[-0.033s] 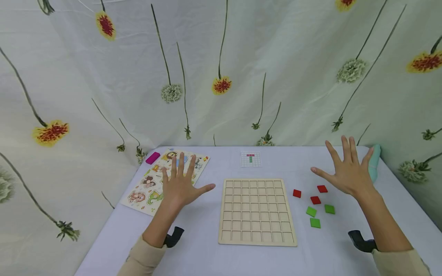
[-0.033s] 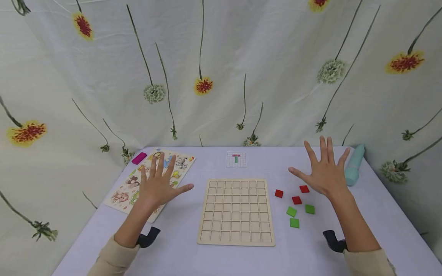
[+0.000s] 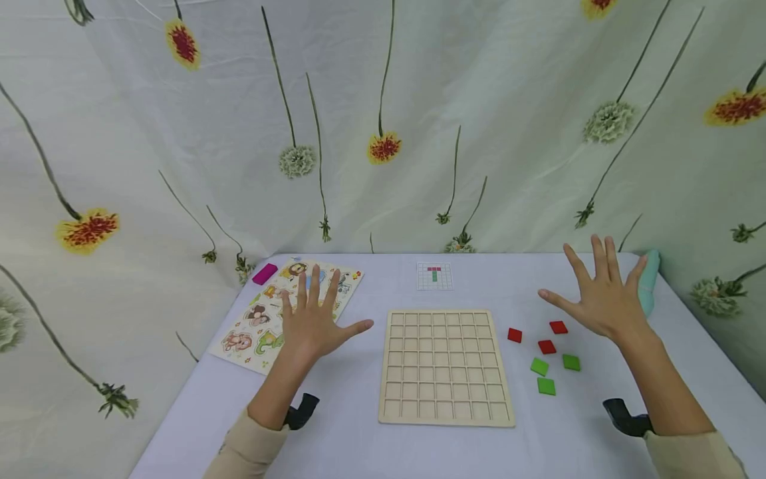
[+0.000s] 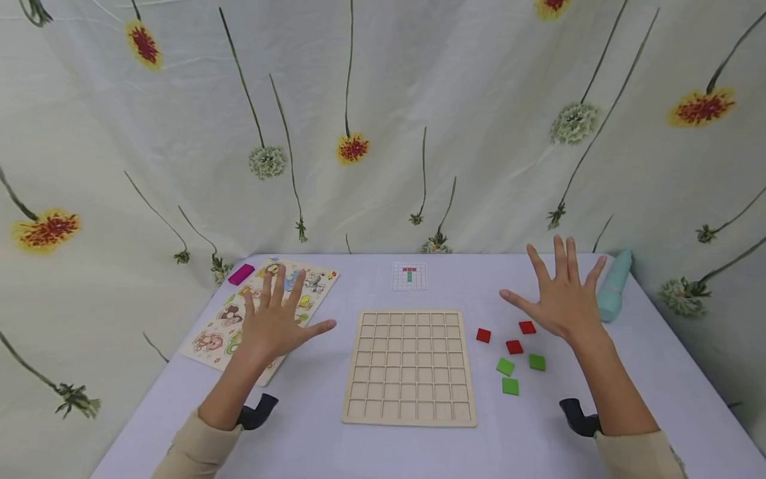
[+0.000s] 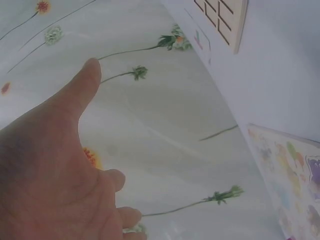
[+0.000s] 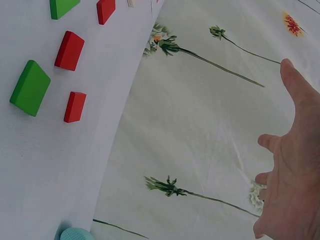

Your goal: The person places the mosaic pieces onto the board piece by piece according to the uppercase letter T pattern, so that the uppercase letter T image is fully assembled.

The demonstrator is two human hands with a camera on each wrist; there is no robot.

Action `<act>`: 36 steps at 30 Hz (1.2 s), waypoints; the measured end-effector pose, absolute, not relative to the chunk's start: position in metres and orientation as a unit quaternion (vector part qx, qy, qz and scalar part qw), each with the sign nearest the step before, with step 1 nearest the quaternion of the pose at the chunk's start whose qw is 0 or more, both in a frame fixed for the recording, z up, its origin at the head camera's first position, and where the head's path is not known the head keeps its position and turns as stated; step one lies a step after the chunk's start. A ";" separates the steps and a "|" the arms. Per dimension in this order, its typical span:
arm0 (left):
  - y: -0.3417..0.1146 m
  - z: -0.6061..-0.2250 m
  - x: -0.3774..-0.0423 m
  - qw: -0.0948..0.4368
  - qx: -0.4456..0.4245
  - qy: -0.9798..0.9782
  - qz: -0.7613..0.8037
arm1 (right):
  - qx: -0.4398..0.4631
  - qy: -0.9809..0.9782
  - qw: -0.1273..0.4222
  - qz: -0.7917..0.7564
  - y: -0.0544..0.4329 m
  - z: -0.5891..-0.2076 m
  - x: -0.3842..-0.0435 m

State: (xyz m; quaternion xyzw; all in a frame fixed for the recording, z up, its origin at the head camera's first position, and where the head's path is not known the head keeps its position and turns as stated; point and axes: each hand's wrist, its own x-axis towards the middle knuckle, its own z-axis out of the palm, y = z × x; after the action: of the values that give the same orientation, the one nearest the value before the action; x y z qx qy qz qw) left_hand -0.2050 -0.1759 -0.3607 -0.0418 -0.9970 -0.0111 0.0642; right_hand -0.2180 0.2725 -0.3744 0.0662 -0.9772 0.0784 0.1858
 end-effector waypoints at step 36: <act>-0.149 -0.461 -0.190 0.058 -0.185 -0.897 -0.397 | 0.037 -0.859 0.359 0.363 0.287 -0.463 -0.202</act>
State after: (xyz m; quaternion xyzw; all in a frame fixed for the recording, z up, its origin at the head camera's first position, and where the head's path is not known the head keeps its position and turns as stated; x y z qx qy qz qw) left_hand -0.1900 -0.1490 -0.4614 -0.1850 -0.8969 -0.3974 0.0582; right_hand -0.2016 0.2871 -0.4630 0.0373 -0.8589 0.3632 0.3591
